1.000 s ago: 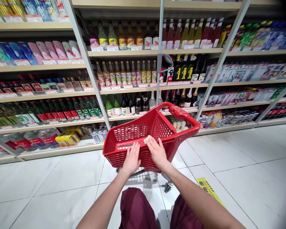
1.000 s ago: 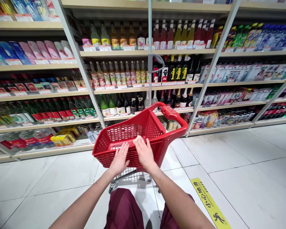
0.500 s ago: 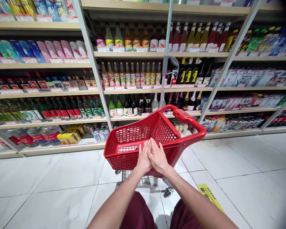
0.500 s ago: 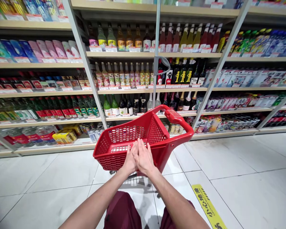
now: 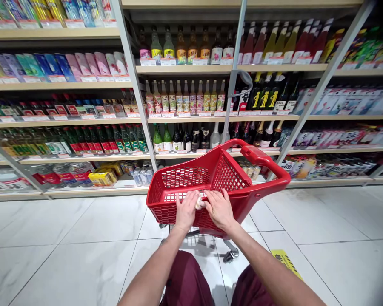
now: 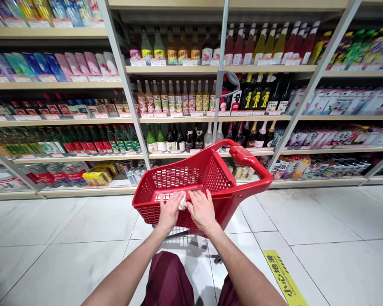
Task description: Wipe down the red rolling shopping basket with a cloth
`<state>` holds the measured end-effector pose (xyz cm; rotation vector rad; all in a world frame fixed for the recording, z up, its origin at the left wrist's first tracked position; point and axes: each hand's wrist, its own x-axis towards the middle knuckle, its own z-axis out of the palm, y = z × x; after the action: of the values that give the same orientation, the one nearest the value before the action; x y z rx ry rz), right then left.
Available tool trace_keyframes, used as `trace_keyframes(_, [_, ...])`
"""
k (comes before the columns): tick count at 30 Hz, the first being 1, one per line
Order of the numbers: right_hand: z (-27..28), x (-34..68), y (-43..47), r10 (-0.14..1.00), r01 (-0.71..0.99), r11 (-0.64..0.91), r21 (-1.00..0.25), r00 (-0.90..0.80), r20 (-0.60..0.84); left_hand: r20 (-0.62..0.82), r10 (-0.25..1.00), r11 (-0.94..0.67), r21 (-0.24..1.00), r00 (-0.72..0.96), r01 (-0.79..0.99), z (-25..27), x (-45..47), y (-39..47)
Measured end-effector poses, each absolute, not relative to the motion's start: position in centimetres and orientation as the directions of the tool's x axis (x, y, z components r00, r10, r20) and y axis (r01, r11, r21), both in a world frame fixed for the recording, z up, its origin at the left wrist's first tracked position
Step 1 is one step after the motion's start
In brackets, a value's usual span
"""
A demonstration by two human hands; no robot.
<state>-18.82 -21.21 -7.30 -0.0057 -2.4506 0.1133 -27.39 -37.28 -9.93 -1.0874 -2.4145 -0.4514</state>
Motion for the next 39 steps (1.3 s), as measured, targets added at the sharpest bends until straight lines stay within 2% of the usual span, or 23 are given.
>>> trace_keyframes(3, [-7.6, -18.9, -21.2, 0.044, -0.022, 0.995, -0.094, -0.764, 0.643, 0.497, 0.652, 0.622, 0.081, -0.573, 0.779, -9.9, -27.8, -38.7])
trace_keyframes(8, [-7.8, -18.7, -21.6, 0.085, 0.027, 0.995, -0.098, -0.754, 0.652, 0.502, 0.492, 0.790, 0.086, -0.711, 0.607, -10.3, -28.7, -42.3])
trace_keyframes(12, [-8.1, -18.9, -22.7, 0.084, 0.038, 0.996, -0.084, -0.759, 0.645, 0.487, 0.632, 0.685, 0.014, -0.603, 0.729, -10.6, -27.6, -39.3])
trace_keyframes(14, [-8.4, -19.0, -22.8, 0.062, 0.027, 0.998, -0.065, -0.769, 0.636, 0.481, 0.664, 0.652, 0.003, -0.573, 0.758, -10.6, -27.7, -39.3])
trace_keyframes(17, [-8.6, -19.1, -22.7, 0.042, 0.012, 0.999, -0.052, -0.776, 0.629, 0.485, 0.574, 0.739, 0.039, -0.660, 0.672, -10.4, -28.9, -42.3])
trace_keyframes(19, [-8.7, -19.2, -22.7, 0.056, 0.020, 0.998, -0.063, -0.773, 0.632, 0.494, 0.485, 0.807, 0.064, -0.722, 0.587, -10.4, -29.5, -44.1])
trace_keyframes(21, [-8.7, -19.3, -22.9, 0.080, 0.040, 0.996, -0.078, -0.769, 0.634, 0.500, 0.456, 0.824, 0.075, -0.736, 0.561, -10.5, -29.5, -44.1])
trace_keyframes(25, [-8.8, -19.3, -22.8, 0.067, 0.032, 0.997, -0.067, -0.771, 0.634, 0.492, 0.613, 0.704, 0.014, -0.618, 0.710, -10.7, -28.6, -41.5])
trace_keyframes(27, [-8.9, -19.2, -22.6, 0.054, 0.020, 0.998, -0.060, -0.769, 0.637, 0.487, 0.627, 0.695, 0.003, -0.608, 0.719, -10.8, -28.9, -42.1])
trace_keyframes(31, [-9.2, -19.2, -22.8, 0.066, 0.021, 0.997, -0.076, -0.752, 0.656, 0.498, 0.421, 0.851, 0.074, -0.759, 0.520, -11.0, -30.1, -46.1])
trace_keyframes(33, [-9.2, -19.3, -23.1, 0.092, 0.036, 0.995, -0.097, -0.735, 0.671, 0.503, 0.368, 0.875, 0.098, -0.782, 0.475, -11.2, -30.1, -46.5])
trace_keyframes(37, [-9.2, -19.3, -23.3, 0.097, 0.039, 0.994, -0.100, -0.730, 0.676, 0.502, 0.531, 0.768, 0.056, -0.682, 0.639, -11.5, -29.3, -44.3])
trace_keyframes(39, [-9.2, -19.2, -23.1, 0.072, 0.023, 0.996, -0.083, -0.740, 0.668, 0.503, 0.539, 0.761, 0.052, -0.676, 0.646, -11.6, -29.5, -44.4])
